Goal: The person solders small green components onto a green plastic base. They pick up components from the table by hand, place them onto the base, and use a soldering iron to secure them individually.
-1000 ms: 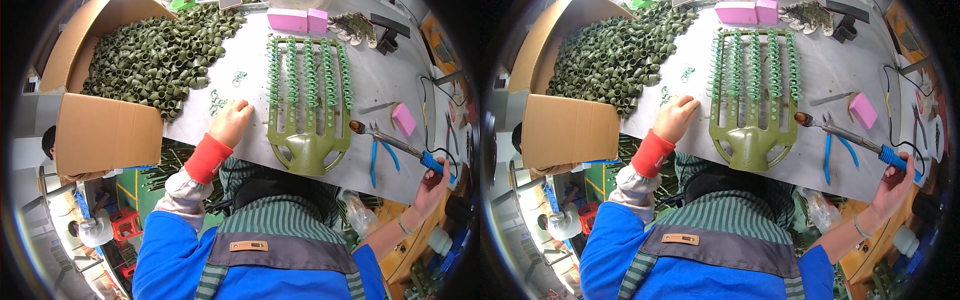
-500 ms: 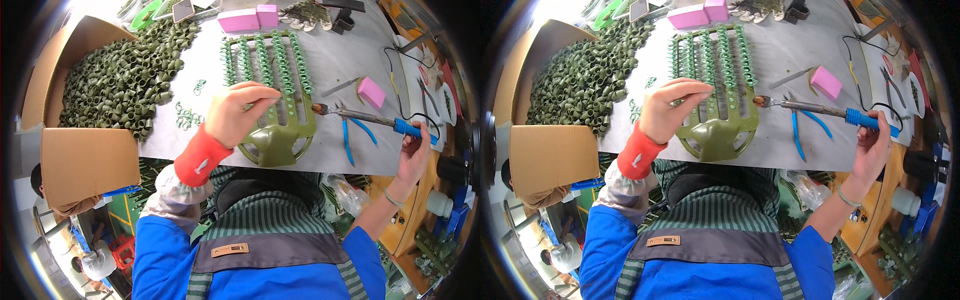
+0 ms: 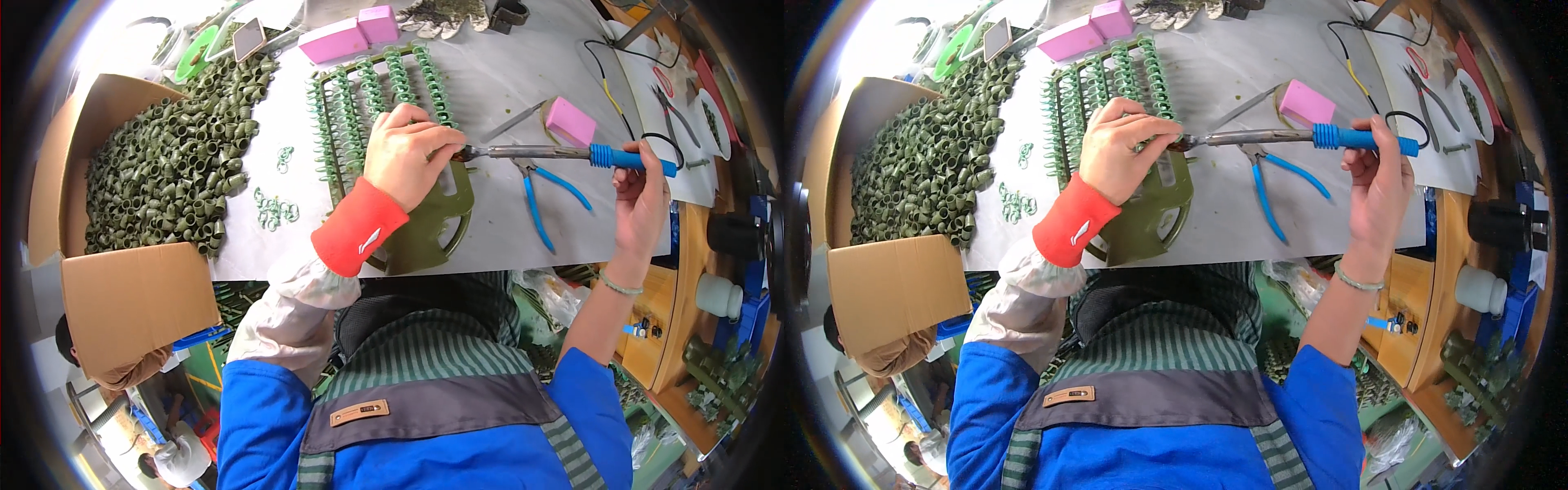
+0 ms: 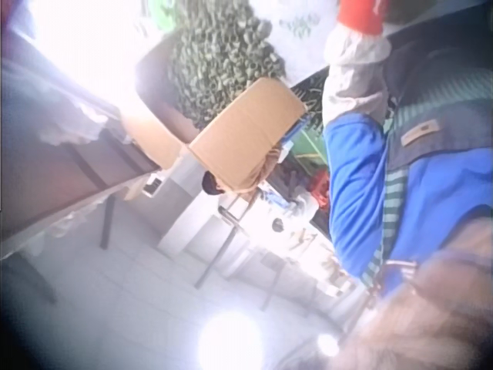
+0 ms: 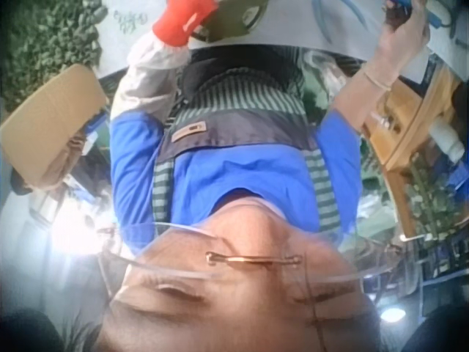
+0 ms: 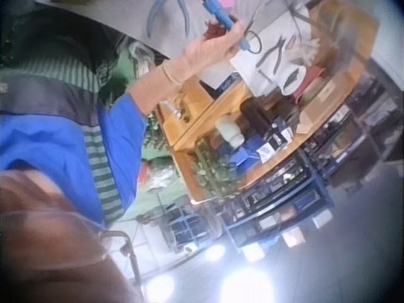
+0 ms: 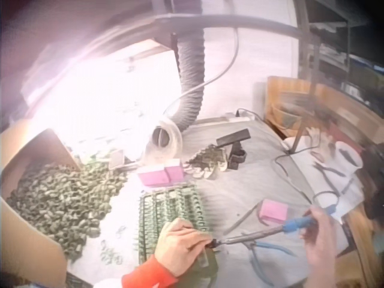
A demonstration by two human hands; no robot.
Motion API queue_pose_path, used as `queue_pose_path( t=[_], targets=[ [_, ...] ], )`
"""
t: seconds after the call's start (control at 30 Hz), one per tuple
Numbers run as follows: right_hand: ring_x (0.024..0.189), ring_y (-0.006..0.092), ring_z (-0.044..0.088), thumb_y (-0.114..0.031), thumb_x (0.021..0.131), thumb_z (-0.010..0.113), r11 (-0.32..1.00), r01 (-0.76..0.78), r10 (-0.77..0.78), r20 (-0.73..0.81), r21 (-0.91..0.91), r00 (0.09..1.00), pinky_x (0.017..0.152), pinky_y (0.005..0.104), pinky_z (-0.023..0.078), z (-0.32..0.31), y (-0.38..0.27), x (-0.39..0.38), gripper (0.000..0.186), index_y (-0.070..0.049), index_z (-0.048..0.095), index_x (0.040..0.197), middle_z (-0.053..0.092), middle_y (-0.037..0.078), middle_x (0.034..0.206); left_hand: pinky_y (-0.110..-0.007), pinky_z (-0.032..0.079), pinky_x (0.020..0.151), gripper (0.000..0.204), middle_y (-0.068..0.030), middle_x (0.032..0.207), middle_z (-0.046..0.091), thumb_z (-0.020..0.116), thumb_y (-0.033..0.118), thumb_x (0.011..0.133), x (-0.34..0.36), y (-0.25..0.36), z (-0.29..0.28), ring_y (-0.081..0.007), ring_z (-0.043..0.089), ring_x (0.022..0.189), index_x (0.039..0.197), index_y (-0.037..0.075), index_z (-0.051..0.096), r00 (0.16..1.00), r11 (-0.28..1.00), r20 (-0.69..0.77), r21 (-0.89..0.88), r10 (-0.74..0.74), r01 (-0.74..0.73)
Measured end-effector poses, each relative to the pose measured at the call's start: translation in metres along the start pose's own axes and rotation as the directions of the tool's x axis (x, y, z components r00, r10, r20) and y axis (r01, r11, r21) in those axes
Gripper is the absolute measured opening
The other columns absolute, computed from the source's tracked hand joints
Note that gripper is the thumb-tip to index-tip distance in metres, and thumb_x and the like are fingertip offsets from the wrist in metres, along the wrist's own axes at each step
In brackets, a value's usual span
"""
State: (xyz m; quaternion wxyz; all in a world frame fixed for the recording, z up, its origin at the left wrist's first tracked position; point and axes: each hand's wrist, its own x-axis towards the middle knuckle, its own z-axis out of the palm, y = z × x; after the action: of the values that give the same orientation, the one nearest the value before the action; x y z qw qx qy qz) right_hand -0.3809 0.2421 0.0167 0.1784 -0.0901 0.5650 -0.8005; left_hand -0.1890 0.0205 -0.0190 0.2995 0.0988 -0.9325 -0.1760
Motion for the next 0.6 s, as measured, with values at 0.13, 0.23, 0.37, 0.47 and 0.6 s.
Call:
queue_pose_path(
  t=[0.13,0.23,0.37,0.47,0.6],
  targets=[
    [0.056,0.0082,0.052,-0.023,0.086,0.065,0.997,0.07,-0.071,-0.023,-0.036,0.997,0.055,0.0214,0.041,-0.006,-0.005,0.002,0.025,0.002,0.066,0.084,0.059,0.003,0.068,-0.032,0.044,0.079,0.01,0.0031,0.08,0.069,0.071,0.013,0.074,-0.001,-0.002,-0.002,-0.0172,0.056,0.085,0.084,0.013,0.073,1.0,0.999,0.0,0.039,-0.001,0.001],
    [0.057,0.0083,0.051,-0.024,0.087,0.063,0.992,0.105,-0.11,-0.085,-0.067,0.99,0.055,0.0212,0.04,-0.015,-0.017,0.001,0.026,0.002,0.065,0.085,0.058,0.003,0.069,-0.032,0.044,0.079,0.013,0.003,0.081,0.069,0.071,0.013,0.073,0.002,-0.001,-0.005,-0.0183,0.056,0.085,0.087,0.014,0.073,1.0,0.998,0.004,0.061,0.024,-0.024],
    [0.057,0.0075,0.048,-0.024,0.088,0.063,0.995,0.091,-0.097,-0.142,-0.048,0.985,0.055,0.0205,0.038,-0.026,-0.022,0.001,0.026,0.001,0.062,0.088,0.056,0.003,0.071,-0.033,0.043,0.081,0.024,-0.0015,0.091,0.067,0.071,0.013,0.077,-0.009,0.003,-0.045,-0.0178,0.056,0.089,0.101,0.01,0.066,0.996,0.995,-0.012,-0.049,-0.092,0.092],
    [0.057,0.0072,0.047,-0.024,0.088,0.062,0.999,0.045,-0.042,-0.173,0.016,0.984,0.055,0.0199,0.037,-0.038,-0.021,0.004,0.024,0.0,0.061,0.089,0.054,0.002,0.071,-0.033,0.042,0.088,0.041,-0.0082,0.107,0.06,0.066,0.009,0.085,-0.068,-0.01,-0.089,-0.0164,0.054,0.1,0.122,0.005,0.051,0.755,0.677,-0.146,-0.572,-0.639,0.462],
    [0.06,0.0077,0.048,-0.022,0.088,0.063,0.996,0.062,-0.049,-0.2,0.061,0.979,0.055,0.0193,0.038,-0.047,-0.019,0.006,0.023,0.001,0.061,0.091,0.058,0.003,0.076,-0.031,0.042,0.097,0.048,-0.0136,0.123,0.052,0.058,0.004,0.089,-0.144,0.001,-0.117,-0.0191,0.051,0.112,0.133,0.005,0.04,0.425,0.007,0.256,-0.851,-0.868,0.526]
  ],
)
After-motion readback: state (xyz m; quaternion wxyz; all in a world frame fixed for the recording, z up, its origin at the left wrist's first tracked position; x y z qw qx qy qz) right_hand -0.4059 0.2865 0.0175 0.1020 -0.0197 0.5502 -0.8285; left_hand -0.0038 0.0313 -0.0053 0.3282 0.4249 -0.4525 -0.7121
